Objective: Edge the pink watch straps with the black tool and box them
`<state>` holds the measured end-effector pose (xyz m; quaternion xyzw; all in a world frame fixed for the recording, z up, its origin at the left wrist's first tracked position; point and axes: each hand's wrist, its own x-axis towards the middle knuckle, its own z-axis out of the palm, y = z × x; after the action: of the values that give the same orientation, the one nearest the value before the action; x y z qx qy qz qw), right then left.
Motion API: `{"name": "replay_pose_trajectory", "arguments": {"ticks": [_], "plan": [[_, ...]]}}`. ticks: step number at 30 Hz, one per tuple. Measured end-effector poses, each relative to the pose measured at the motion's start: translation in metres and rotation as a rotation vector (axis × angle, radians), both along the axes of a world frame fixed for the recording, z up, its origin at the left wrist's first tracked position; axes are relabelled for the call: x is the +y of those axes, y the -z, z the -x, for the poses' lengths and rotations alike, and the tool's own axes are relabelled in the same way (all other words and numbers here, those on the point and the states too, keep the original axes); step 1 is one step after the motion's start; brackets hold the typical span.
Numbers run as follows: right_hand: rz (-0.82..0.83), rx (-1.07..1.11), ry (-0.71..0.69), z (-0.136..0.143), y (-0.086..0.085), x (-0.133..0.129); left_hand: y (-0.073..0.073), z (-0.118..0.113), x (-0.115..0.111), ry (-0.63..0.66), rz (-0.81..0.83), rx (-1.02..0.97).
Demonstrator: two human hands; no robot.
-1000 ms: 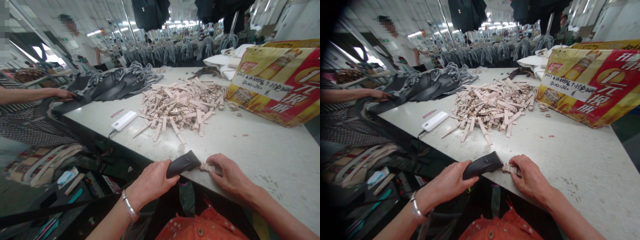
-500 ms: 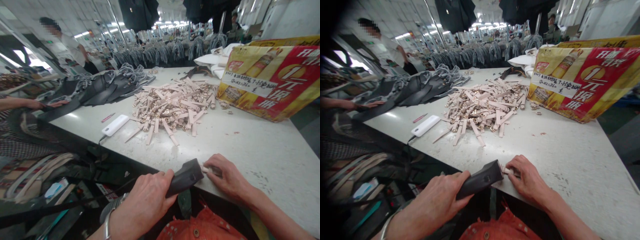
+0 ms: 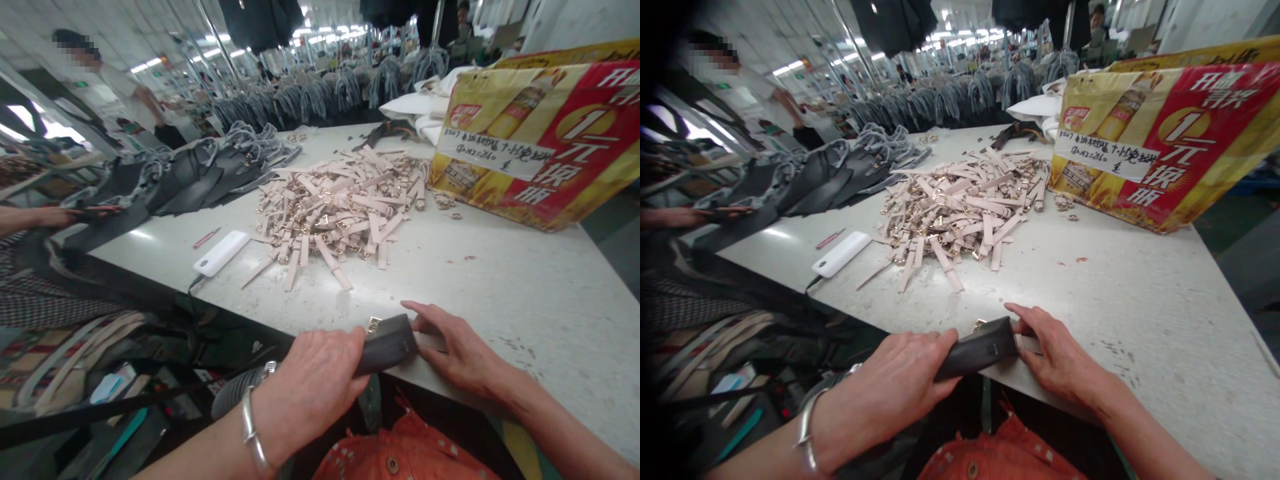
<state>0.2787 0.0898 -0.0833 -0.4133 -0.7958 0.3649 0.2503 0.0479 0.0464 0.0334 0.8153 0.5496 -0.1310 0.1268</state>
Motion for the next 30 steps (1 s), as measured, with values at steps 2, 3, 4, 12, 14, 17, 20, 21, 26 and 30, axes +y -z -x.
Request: {"name": "replay_pose_trajectory", "arguments": {"ticks": [2,3,4,12,14,17,20,21,26,30], "plan": [[0.000,0.000,0.006,0.000,0.000,0.000,-0.002,0.002,0.005,0.013,0.022,0.000],[-0.001,-0.001,0.008,0.000,-0.001,0.000,-0.004,0.004,0.007,0.023,0.028,0.000],[0.000,-0.005,0.007,-0.001,-0.001,0.000,-0.004,0.006,0.007,0.034,0.036,-0.001],[-0.040,-0.028,0.004,-0.001,-0.001,-0.002,-0.006,0.010,0.003,0.082,0.032,0.002],[-0.047,-0.031,0.014,0.000,-0.001,-0.002,-0.005,0.006,0.007,0.099,0.022,-0.006],[-0.046,-0.036,0.014,0.000,-0.002,-0.001,0.000,0.004,0.013,0.095,0.002,-0.021],[-0.043,-0.042,0.022,0.001,-0.003,-0.001,0.008,0.008,0.016,0.014,0.003,-0.070],[-0.041,-0.041,0.028,0.001,-0.004,-0.001,0.011,0.010,0.017,-0.018,0.006,-0.097],[-0.028,-0.027,0.035,0.000,-0.002,-0.002,0.020,0.024,0.023,-0.139,0.008,-0.200],[-0.036,-0.027,0.038,-0.001,0.003,-0.001,0.014,0.042,0.025,-0.223,0.000,-0.173]]}}
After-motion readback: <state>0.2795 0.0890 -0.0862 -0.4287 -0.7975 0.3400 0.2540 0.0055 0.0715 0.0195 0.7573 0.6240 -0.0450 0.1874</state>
